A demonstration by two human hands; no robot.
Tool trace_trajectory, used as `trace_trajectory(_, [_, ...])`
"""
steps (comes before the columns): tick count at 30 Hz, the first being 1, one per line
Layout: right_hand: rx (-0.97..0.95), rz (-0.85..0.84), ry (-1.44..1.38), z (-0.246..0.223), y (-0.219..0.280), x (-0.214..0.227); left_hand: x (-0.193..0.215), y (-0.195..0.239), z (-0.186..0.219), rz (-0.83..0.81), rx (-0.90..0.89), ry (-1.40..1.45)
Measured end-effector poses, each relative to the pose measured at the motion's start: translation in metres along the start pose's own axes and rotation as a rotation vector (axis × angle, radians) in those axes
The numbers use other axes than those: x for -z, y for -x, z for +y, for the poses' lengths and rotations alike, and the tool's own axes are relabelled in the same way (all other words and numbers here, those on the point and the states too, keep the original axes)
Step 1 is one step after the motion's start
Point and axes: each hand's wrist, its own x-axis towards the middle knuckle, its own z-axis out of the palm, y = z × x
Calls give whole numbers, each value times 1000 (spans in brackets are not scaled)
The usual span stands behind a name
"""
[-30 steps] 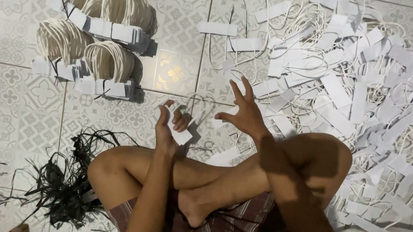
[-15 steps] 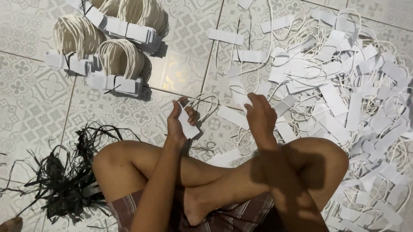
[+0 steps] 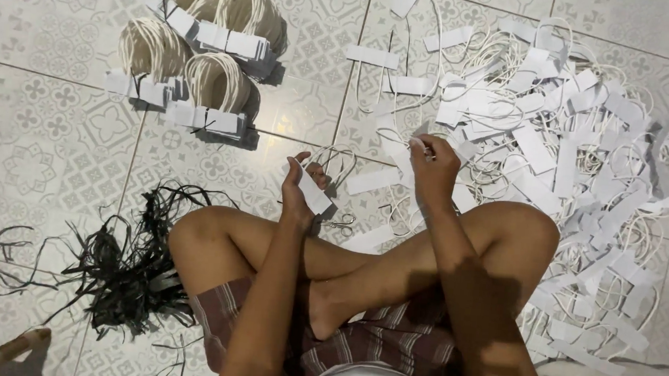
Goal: The person sits cross-legged on a tiled floor and ties white cords around small white rectangular cards. They pick up a card and a cord, wrap the cord around the card, and tie it securely. The person repeats this process with multiple cards and cords, placing the finished bundles on the floor.
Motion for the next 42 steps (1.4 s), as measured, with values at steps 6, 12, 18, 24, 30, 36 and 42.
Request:
trace_trajectory(6, [-240,-65,-413,-20,20,17,10,12,-6,-115,-51,-62])
trace_trajectory(12, [-208,-236,-380,-74,33,51,-37,37,45,-173,-160,-303])
trace_trajectory(18, [-196,-442,-252,-111,28,54,-130,85,113,-250,-289,-383])
trace_trajectory(24, [-262,-575,-514,-69,13,44,-112,79,82,-260,-170,-781])
trace_trajectory(30, [-266,-637,-586,-54,-14,3,-105,33,51,-480,12,-1031])
trace_trajectory(36, [-434,-900,-435,-60,-20,-11,-78,-11,51,-304,26,-1037])
trace_trajectory(42, [-310,-695,-45,-38,-42,-29,-89,-14,64,-95,18,-1174])
